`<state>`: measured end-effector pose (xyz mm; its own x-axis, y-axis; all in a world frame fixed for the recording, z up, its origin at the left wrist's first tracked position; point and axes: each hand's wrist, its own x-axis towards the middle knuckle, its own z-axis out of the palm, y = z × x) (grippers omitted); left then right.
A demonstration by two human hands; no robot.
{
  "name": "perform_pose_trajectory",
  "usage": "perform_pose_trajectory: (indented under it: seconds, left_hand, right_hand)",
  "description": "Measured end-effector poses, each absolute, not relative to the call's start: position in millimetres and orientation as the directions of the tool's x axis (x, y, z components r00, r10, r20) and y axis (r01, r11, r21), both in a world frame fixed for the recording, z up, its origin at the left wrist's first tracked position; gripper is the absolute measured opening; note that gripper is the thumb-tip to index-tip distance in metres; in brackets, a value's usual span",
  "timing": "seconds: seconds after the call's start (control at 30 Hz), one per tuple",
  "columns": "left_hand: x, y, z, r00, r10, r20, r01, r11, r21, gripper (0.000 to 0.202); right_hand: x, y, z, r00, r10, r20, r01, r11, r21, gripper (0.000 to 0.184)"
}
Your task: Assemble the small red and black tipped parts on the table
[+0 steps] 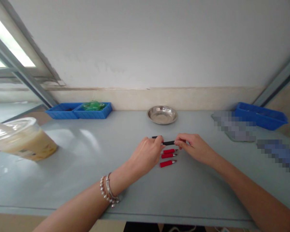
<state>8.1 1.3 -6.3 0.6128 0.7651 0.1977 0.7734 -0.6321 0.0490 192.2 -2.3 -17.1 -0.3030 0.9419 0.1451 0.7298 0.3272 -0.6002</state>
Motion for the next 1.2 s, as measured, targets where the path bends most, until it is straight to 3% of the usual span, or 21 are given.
perform_pose_trajectory:
  seconds: [0.2, 0.4, 0.7, 1.1, 1.2]
  left_hand:
    - [2, 14, -4, 0.574, 0.798, 0.186, 0.803, -0.592, 0.062, 0.03]
    - [-10, 34, -8, 0.464, 0.876, 0.133, 0.879, -0.474, 0.052, 0.027]
    - [-14, 44, -22, 0.46, 0.882, 0.101, 0.881, -0.468, 0.076, 0.03]
    - [-8, 37, -17, 0.472, 0.864, 0.178, 0.862, -0.494, 0.114, 0.033]
    - [-5, 32, -15, 0.498, 0.842, 0.208, 0.834, -0.531, 0.149, 0.031]
  right_hand:
    - [196, 1, -22, -0.255, 0.951, 0.174, 0.787, 0.309, -0.534, 0.03]
    - [200, 5, -32, -0.295, 0.93, 0.221, 0.858, 0.359, -0.367, 0.022]
    - [221, 8, -33, -0.137, 0.974, 0.179, 0.932, 0.188, -0.311, 0.027]
    - [229, 11, -34, 0.003, 1.0, 0.019, 0.926, 0.004, -0.378, 0.011]
    - [226, 11, -28, 0.027, 0.999, 0.02, 0.892, -0.016, -0.451, 0.009]
